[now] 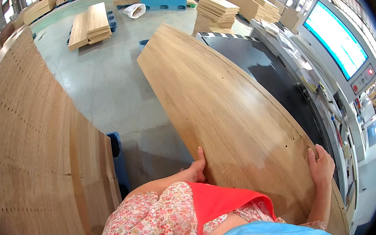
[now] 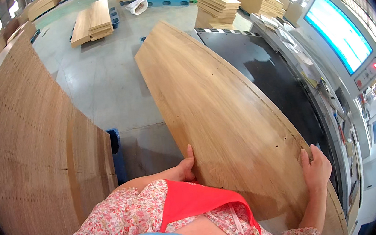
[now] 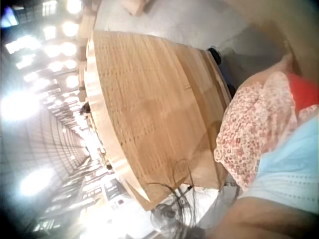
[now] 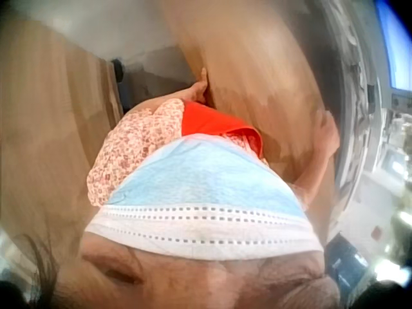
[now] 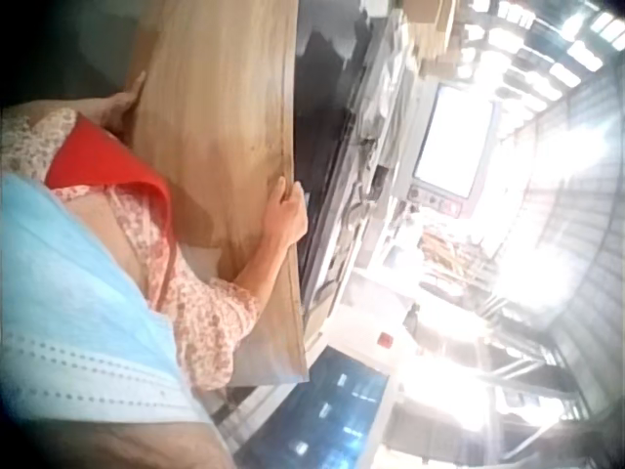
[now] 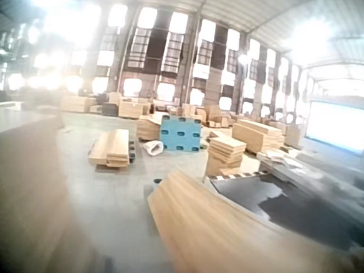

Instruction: The person lifts large wood panels one at a time from a stack and feeds them onto the conveyor belt of an industrial processing machine.

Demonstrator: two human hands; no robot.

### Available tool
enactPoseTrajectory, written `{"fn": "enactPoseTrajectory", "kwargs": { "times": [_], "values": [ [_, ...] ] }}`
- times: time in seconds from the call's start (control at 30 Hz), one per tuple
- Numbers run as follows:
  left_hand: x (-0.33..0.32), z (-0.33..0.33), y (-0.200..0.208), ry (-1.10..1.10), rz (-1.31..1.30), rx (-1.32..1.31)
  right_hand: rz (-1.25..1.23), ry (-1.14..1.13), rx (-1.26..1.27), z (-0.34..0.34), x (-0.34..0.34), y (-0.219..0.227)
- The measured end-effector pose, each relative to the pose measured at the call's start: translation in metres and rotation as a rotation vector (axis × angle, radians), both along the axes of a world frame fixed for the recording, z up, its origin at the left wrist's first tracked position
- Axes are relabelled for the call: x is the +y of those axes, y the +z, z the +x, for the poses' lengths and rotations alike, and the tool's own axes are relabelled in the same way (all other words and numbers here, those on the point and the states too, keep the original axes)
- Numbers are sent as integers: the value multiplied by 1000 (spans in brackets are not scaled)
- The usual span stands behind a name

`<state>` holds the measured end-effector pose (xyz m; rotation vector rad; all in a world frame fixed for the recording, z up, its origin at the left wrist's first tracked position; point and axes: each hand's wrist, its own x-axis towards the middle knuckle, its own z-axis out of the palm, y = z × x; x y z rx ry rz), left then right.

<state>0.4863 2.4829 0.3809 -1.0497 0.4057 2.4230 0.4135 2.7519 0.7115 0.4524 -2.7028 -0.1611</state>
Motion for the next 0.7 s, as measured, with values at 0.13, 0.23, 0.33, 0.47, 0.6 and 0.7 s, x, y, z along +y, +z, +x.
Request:
{"fn": "enactPoseTrajectory", "kwargs": {
  "times": [0.13,0.23,0.33,0.47,0.6,0.7],
  "values": [
    [-44,-45,20,30,-96,-4,2,-14,-53,-60,-41,-7],
    [-85,-76,41,58,-151,-18,4,-17,-71,-101,-75,-4],
    [-134,-98,35,106,-91,15,15,3,-92,-137,-122,-5],
    [-205,-140,13,183,-37,52,3,45,-60,-176,-205,-5],
    [-298,-162,42,176,-130,-82,-6,89,-85,-211,-293,-13],
    [-356,-171,46,150,-167,-114,13,144,-49,-230,-347,-12]
  ]
}}
